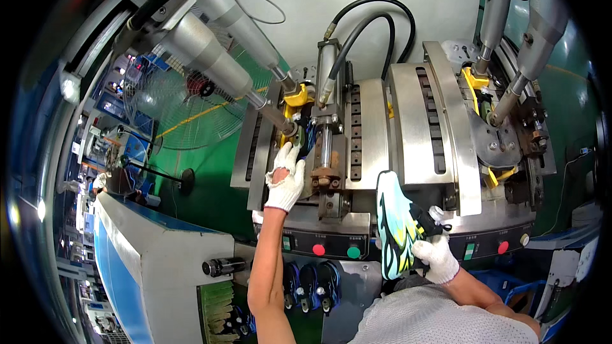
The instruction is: The person repeatedly picks up blue and black athletic shoes from a table, places them into a shoe assembly machine, and removes them after processing. The shoes are then placed onto a metal tray. The person handles the shoes one at a time throughout the clip.
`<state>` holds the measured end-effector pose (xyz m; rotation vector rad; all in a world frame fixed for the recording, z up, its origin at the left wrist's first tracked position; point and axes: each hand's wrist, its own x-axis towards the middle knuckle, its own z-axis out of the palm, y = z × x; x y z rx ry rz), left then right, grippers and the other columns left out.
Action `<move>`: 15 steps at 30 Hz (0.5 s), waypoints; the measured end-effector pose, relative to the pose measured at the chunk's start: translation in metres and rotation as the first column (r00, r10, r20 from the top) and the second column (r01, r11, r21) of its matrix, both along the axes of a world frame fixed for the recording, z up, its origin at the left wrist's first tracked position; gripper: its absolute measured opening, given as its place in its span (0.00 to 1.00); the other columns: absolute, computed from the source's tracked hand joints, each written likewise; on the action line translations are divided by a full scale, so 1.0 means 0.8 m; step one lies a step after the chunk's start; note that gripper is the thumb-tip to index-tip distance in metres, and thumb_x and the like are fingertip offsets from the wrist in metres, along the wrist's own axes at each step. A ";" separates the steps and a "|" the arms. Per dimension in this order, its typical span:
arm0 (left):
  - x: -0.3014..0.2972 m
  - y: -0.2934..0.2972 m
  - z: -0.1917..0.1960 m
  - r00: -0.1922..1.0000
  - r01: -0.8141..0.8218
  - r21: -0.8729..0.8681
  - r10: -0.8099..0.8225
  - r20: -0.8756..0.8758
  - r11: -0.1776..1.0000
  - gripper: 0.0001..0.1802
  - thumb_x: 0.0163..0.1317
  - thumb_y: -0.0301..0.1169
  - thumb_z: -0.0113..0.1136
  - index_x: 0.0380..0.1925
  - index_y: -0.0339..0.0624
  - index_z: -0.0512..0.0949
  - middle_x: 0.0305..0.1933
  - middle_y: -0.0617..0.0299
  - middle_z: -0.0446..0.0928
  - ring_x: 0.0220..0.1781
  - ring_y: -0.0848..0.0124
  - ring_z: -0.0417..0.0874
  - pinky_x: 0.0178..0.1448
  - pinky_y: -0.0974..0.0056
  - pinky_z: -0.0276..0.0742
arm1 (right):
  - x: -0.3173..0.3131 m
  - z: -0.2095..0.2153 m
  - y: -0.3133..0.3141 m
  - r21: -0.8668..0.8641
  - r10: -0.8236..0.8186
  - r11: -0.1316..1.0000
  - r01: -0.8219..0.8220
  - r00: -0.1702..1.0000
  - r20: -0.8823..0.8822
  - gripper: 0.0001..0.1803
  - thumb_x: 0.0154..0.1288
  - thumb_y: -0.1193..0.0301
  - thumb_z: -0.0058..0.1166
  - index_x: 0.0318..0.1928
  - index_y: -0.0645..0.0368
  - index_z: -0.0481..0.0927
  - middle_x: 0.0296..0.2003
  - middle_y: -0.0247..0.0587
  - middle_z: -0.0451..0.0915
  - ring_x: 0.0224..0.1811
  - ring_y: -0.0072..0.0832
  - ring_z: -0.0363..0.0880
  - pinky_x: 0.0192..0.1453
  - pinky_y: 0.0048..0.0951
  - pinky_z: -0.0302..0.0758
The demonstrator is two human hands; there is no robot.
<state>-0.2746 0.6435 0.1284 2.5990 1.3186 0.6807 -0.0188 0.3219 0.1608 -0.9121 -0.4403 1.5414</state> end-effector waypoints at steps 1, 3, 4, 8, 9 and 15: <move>-0.005 0.029 -0.026 1.000 -0.019 -0.037 0.020 0.015 0.999 0.25 0.75 0.38 0.54 0.67 0.38 0.73 0.74 0.43 0.70 0.75 0.46 0.71 0.76 0.50 0.67 | 0.003 -0.005 -0.003 -0.026 -0.001 1.000 0.000 0.999 -0.039 0.29 0.67 0.75 0.59 0.67 0.65 0.72 0.56 0.41 0.83 0.55 0.25 0.82 0.60 0.31 0.80; 0.028 0.068 -0.058 0.995 -0.101 -0.163 0.103 0.007 0.981 0.31 0.73 0.41 0.57 0.71 0.36 0.69 0.75 0.38 0.68 0.76 0.43 0.68 0.78 0.50 0.64 | 0.015 -0.011 -0.010 0.009 -0.083 0.997 0.083 0.996 0.032 0.32 0.67 0.75 0.58 0.70 0.65 0.69 0.59 0.41 0.81 0.58 0.27 0.80 0.65 0.35 0.77; 0.038 0.077 -0.055 0.989 -0.145 -0.251 0.149 -0.003 0.957 0.34 0.73 0.42 0.58 0.73 0.36 0.66 0.75 0.37 0.67 0.77 0.42 0.67 0.78 0.50 0.64 | 0.022 -0.007 -0.015 -0.013 -0.066 0.998 0.066 0.996 0.057 0.33 0.67 0.74 0.58 0.71 0.65 0.68 0.60 0.41 0.80 0.60 0.27 0.79 0.67 0.35 0.76; 0.088 0.136 -0.117 0.925 -0.373 -0.012 0.370 -0.086 0.928 0.47 0.67 0.47 0.62 0.79 0.36 0.54 0.66 0.30 0.75 0.64 0.40 0.80 0.65 0.44 0.75 | 0.037 0.001 -0.023 -0.069 -0.113 0.991 0.115 0.993 0.031 0.37 0.64 0.74 0.62 0.73 0.66 0.66 0.65 0.43 0.77 0.63 0.30 0.78 0.70 0.37 0.74; 0.081 0.151 -0.132 0.929 -0.363 0.017 0.363 -0.068 0.932 0.43 0.66 0.45 0.64 0.74 0.35 0.58 0.61 0.32 0.77 0.59 0.40 0.82 0.61 0.44 0.77 | 0.037 0.002 -0.024 -0.066 -0.125 0.990 0.125 0.992 0.008 0.38 0.63 0.74 0.63 0.73 0.66 0.66 0.66 0.44 0.76 0.64 0.31 0.78 0.71 0.37 0.73; 0.088 0.195 -0.128 0.953 -0.290 -0.120 0.298 0.057 0.949 0.33 0.60 0.42 0.71 0.58 0.36 0.69 0.54 0.39 0.80 0.59 0.42 0.81 0.61 0.47 0.78 | 0.037 -0.005 -0.011 -0.137 -0.094 0.982 0.127 0.970 0.223 0.31 0.65 0.74 0.57 0.68 0.67 0.71 0.52 0.40 0.83 0.50 0.27 0.82 0.56 0.33 0.79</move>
